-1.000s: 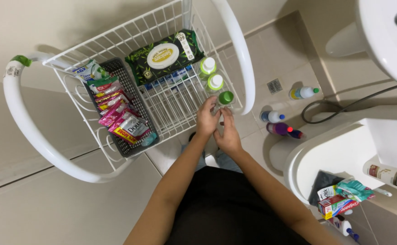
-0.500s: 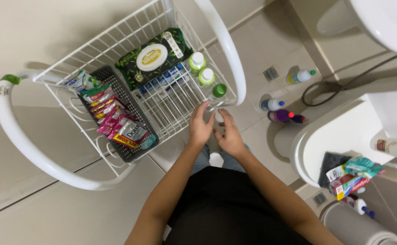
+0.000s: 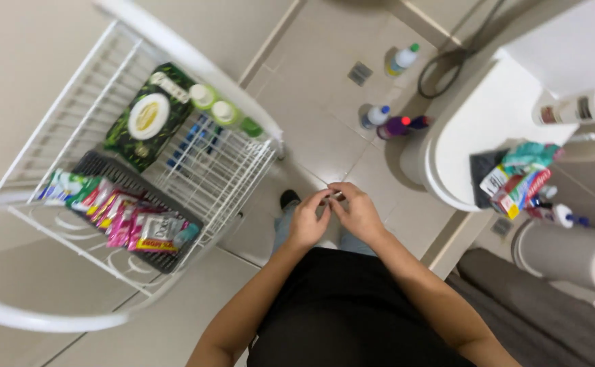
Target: The person organizes various bathroom items onto a white wire rack. They place a toothbrush and toothpaste, several bottles of liquid soap, a pack of tissues, a box of toothpaste, and a folded black towel onto the shelves. The items are taken from the sink area and arranged on the rack.
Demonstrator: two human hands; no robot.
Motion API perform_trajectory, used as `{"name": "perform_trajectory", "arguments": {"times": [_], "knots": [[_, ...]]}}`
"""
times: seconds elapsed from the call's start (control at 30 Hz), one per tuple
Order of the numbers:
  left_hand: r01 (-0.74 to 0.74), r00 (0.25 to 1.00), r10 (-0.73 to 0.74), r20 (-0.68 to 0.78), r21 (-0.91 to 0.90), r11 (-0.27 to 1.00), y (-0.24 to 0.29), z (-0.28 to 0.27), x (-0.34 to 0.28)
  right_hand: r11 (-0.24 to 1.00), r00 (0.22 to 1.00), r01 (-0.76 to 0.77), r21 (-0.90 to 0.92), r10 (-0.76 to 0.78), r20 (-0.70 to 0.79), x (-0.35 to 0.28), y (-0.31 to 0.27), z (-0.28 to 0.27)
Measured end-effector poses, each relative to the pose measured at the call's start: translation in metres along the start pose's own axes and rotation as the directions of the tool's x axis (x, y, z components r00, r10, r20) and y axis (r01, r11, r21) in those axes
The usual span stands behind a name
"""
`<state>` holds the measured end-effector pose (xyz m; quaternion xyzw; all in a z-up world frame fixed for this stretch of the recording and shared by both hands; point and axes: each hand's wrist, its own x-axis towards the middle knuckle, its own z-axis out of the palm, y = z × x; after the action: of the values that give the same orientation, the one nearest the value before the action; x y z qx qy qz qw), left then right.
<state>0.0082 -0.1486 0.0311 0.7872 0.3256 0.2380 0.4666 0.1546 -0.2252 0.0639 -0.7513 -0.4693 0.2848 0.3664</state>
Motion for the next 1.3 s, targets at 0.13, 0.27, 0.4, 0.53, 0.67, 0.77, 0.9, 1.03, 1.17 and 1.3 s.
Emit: {"name": "perform_trajectory", "arguments": {"times": [0.13, 0.27, 0.4, 0.53, 0.67, 0.77, 0.9, 1.03, 1.17, 1.3], "knots": [[0.006, 0.986, 0.005, 0.169, -0.066, 0.998, 0.031, 0.043, 0.006, 0.996, 0.99, -0.083, 0.013, 0.084, -0.115, -0.039, 0.019, -0.048], [-0.019, 0.958, 0.028, 0.286, -0.033, 0.999, 0.058, 0.102, 0.013, 0.988, 0.966, -0.156, -0.012, 0.15, -0.212, -0.085, 0.06, -0.095], [-0.055, 0.933, 0.08, 0.351, -0.079, 0.995, 0.093, 0.174, 0.003, 0.957, 0.919, -0.29, 0.021, 0.285, -0.272, -0.144, 0.102, -0.14], [-0.057, 0.905, 0.061, 0.42, -0.021, 0.998, 0.115, 0.251, -0.021, 0.942, 0.861, -0.327, 0.079, 0.331, -0.385, -0.201, 0.134, -0.184], [-0.004, 0.854, -0.058, 0.517, 0.119, 0.993, 0.133, 0.304, -0.038, 0.927, 0.792, -0.359, 0.11, 0.365, -0.49, -0.245, 0.161, -0.218], [-0.045, 0.793, -0.054, 0.606, 0.146, 0.988, 0.142, 0.324, -0.037, 0.897, 0.736, -0.401, 0.184, 0.435, -0.519, -0.266, 0.183, -0.223], [-0.042, 0.797, -0.032, 0.604, 0.108, 0.993, 0.149, 0.351, -0.024, 0.831, 0.656, -0.497, 0.249, 0.547, -0.52, -0.274, 0.206, -0.234], [0.019, 0.75, -0.042, 0.66, 0.043, 0.999, 0.165, 0.373, 0.0, 0.822, 0.623, -0.483, 0.302, 0.565, -0.541, -0.266, 0.229, -0.246], [0.022, 0.7, -0.061, 0.712, 0.064, 0.998, 0.171, 0.399, 0.029, 0.817, 0.58, -0.491, 0.301, 0.565, -0.587, -0.247, 0.264, -0.264], [-0.04, 0.687, -0.023, 0.726, 0.069, 0.997, 0.161, 0.432, 0.065, 0.802, 0.548, -0.524, 0.286, 0.575, -0.607, -0.213, 0.31, -0.29]]}}
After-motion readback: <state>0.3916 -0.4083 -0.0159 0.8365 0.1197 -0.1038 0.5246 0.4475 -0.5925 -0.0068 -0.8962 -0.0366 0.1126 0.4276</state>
